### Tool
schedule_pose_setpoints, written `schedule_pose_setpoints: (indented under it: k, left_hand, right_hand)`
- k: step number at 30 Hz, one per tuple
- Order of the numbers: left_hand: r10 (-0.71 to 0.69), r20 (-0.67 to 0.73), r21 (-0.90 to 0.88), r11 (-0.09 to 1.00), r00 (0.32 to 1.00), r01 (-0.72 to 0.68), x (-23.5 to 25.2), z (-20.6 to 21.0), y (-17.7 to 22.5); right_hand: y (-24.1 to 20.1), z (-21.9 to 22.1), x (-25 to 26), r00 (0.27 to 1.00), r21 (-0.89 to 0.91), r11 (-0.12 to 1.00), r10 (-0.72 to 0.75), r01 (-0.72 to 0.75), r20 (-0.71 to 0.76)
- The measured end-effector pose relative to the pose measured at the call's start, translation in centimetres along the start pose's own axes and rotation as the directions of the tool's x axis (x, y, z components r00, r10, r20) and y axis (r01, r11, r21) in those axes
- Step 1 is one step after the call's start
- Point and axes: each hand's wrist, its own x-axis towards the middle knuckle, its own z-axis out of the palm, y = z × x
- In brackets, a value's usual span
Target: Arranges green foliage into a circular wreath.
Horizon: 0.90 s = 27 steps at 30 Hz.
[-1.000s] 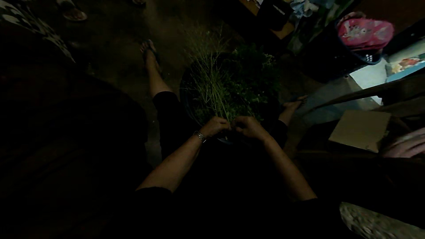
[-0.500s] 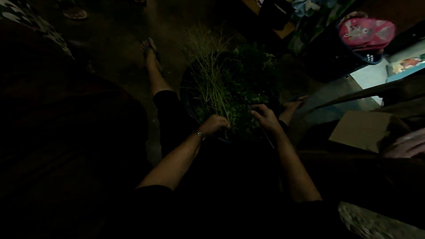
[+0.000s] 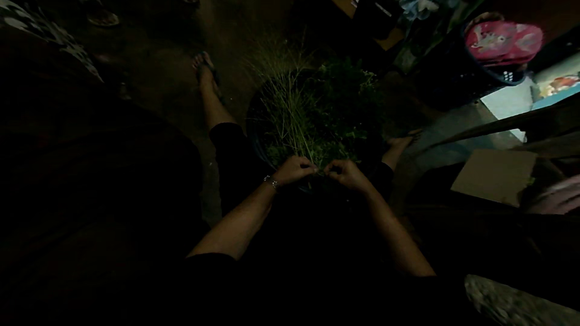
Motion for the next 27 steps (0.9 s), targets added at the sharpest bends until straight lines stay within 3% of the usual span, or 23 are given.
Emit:
schedule_pose_setpoints:
  k: [4, 13, 18, 23, 27]
  left_hand:
    - [0.059, 0.036, 0.067, 0.996, 0.998, -0.061, 0.0, 0.2, 0.2]
    - [0.031, 0.039, -0.027, 0.999, 0.999, -0.03, 0.1, 0.2, 0.7]
    - [-0.028, -0.024, 0.011, 1.0, 0.999, 0.029, -0.2, -0.5, 0.6]
    - [-0.011, -0.071, -0.036, 0.999, 0.997, 0.008, 0.0, -0.3, 0.5]
    - [-0.058, -0.116, -0.065, 0.997, 0.992, 0.05, -0.2, -0.2, 0.8]
  right_hand:
    - [0.1, 0.4, 0.2, 0.999, -0.018, 0.999, -0.04, 0.04, -0.022]
    - [0.5, -1.0, 0.3, 0.998, 0.077, 0.997, 0.02, -0.015, -0.064]
    - [1.8, -3.2, -0.2, 0.977, 0.119, 0.992, 0.074, -0.05, -0.202]
    - [2.3, -2.9, -0.5, 0.921, -0.049, 0.997, -0.071, 0.056, -0.382]
    - [2.0, 0.1, -0.4, 0.847, -0.307, 0.917, -0.365, 0.255, -0.387]
